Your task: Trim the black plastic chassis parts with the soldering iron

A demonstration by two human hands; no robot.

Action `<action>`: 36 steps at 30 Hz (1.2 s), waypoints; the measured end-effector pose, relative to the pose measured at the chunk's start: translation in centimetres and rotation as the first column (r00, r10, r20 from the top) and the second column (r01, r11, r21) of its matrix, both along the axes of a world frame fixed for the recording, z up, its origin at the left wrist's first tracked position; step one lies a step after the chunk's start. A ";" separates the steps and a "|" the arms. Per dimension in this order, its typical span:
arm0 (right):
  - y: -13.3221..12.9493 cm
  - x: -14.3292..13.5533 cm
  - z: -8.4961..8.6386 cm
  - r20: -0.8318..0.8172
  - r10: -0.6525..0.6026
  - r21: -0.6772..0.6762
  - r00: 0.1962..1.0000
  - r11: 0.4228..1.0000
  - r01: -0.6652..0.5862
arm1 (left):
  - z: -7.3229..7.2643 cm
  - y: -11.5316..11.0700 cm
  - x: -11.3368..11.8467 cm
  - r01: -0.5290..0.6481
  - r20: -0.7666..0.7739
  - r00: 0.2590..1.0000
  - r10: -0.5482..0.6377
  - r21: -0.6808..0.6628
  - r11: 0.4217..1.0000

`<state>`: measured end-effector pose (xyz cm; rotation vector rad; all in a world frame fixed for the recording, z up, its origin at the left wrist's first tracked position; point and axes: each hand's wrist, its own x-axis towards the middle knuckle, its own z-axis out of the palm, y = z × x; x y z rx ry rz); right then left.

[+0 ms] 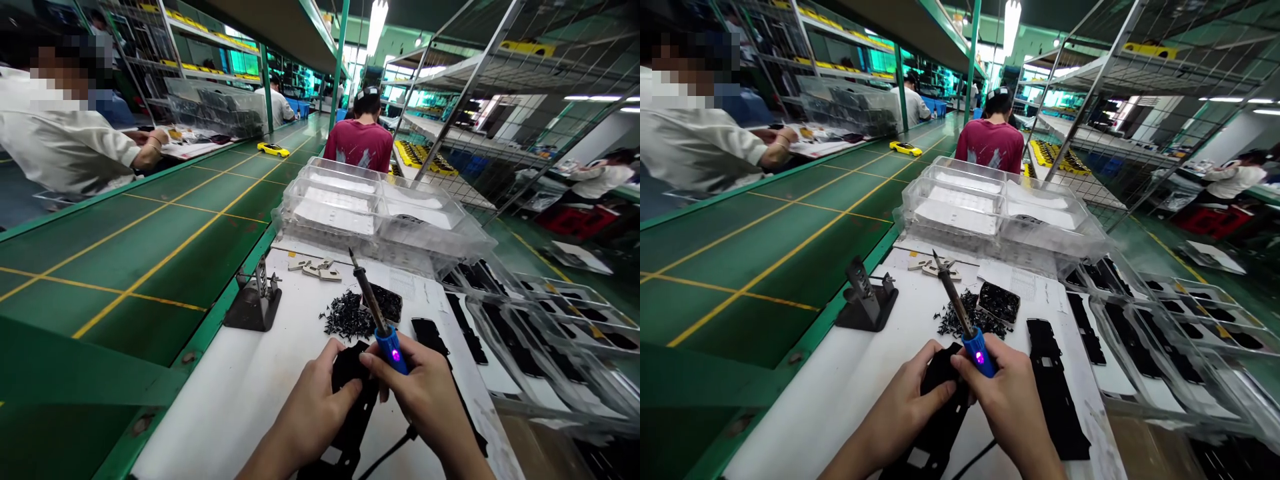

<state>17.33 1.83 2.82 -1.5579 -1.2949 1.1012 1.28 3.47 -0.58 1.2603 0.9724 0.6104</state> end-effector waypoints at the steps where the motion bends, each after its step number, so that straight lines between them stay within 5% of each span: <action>1: 0.0 -0.1 0.1 0.034 -0.012 0.025 0.999 1.000 0.011 | 0.1 -0.1 -0.1 -0.003 -0.010 1.000 0.003 0.009 1.000; 5: -0.3 -0.3 -0.3 0.126 -0.043 0.129 0.991 0.991 0.027 | 0.5 -0.2 -0.3 -0.006 -0.058 0.998 0.009 0.046 0.999; 20: -0.3 0.1 -1.9 0.212 -0.215 0.117 0.953 0.974 0.193 | 0.0 -0.5 -0.8 0.055 -0.119 0.992 -0.038 0.140 0.989; 25: -0.1 0.5 -1.8 0.024 -0.090 -0.048 0.996 0.995 0.091 | 0.0 -0.5 -1.3 0.120 -0.073 0.991 -0.110 0.144 0.982; 36: -0.7 0.0 -2.1 -0.168 -0.092 -0.044 0.981 0.995 0.086 | -0.3 -0.8 -0.5 0.060 -0.070 0.996 -0.054 0.088 0.994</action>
